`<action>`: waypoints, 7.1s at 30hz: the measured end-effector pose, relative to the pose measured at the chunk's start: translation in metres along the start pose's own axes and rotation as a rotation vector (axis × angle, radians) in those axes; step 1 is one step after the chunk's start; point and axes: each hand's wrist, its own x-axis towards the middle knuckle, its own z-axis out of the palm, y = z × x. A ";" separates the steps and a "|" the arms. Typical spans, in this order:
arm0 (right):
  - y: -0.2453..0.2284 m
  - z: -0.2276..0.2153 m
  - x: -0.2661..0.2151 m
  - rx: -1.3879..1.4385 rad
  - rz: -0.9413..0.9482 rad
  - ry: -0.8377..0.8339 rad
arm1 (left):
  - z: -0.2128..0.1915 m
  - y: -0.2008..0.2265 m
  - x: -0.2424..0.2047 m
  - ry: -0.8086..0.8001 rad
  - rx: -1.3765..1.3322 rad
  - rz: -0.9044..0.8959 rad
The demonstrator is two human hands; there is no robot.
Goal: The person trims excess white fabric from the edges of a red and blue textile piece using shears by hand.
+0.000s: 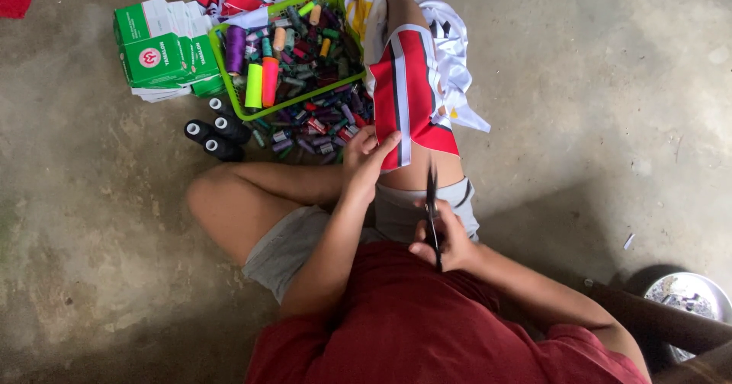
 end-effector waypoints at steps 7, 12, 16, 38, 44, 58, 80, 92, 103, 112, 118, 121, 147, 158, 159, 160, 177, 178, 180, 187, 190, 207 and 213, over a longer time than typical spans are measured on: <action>-0.004 -0.045 0.042 -0.484 -0.159 0.459 | -0.004 0.037 -0.008 -0.188 0.194 0.225; -0.072 -0.048 0.101 -0.718 0.194 0.499 | -0.007 0.050 -0.008 -0.279 0.224 0.336; -0.059 -0.061 0.102 -0.709 0.354 0.536 | 0.002 0.083 -0.020 -0.383 0.108 0.280; -0.074 -0.078 0.095 -0.485 0.361 0.510 | 0.018 0.096 -0.024 -0.454 0.514 0.591; -0.106 -0.080 0.085 -0.376 0.424 0.364 | 0.020 0.089 -0.020 -0.454 0.415 0.547; -0.127 -0.079 0.075 -0.360 0.418 0.367 | 0.019 0.085 -0.016 -0.481 0.316 0.500; -0.071 -0.031 0.076 0.026 0.209 0.048 | 0.016 0.084 -0.016 -0.521 0.393 0.479; -0.027 -0.031 0.068 0.114 0.101 0.205 | 0.015 0.080 -0.011 -0.527 0.401 0.469; -0.124 -0.059 0.162 0.099 -0.072 0.205 | 0.026 0.092 -0.012 -0.508 0.420 0.393; -0.167 -0.043 0.190 0.083 -0.196 0.250 | 0.027 0.096 -0.009 -0.537 0.389 0.428; -0.181 -0.043 0.187 0.020 -0.178 0.241 | 0.033 0.105 -0.018 -0.529 0.429 0.446; -0.183 -0.045 0.188 0.024 -0.167 0.235 | 0.035 0.109 -0.020 -0.539 0.448 0.459; -0.135 -0.041 0.145 0.080 0.021 0.157 | 0.056 0.126 0.005 -0.492 0.383 0.692; -0.120 -0.040 0.126 0.104 -0.069 0.052 | 0.065 0.153 0.015 -0.508 0.300 0.725; -0.111 -0.037 0.116 0.140 -0.024 0.005 | 0.063 0.150 0.017 -0.521 0.288 0.733; -0.101 -0.034 0.105 0.176 0.022 -0.041 | 0.060 0.147 0.019 -0.534 0.275 0.741; -0.093 -0.004 0.085 0.365 0.095 -0.123 | 0.043 0.155 0.004 -0.627 0.214 0.656; -0.093 -0.003 0.085 0.372 0.095 -0.126 | 0.043 0.155 0.002 -0.631 0.215 0.653; -0.091 -0.002 0.082 0.384 0.090 -0.128 | 0.042 0.154 0.002 -0.634 0.212 0.648; -0.088 0.000 0.081 0.350 0.067 -0.133 | 0.040 0.154 -0.005 -0.650 0.200 0.619; -0.083 -0.002 0.079 0.333 0.055 -0.150 | 0.036 0.150 0.000 -0.645 0.179 0.615; -0.141 -0.032 0.132 0.219 -0.268 0.002 | 0.040 0.080 0.029 -0.586 -0.001 0.431; -0.180 -0.038 0.169 0.185 -0.274 0.088 | 0.044 0.079 0.019 -0.533 0.126 0.428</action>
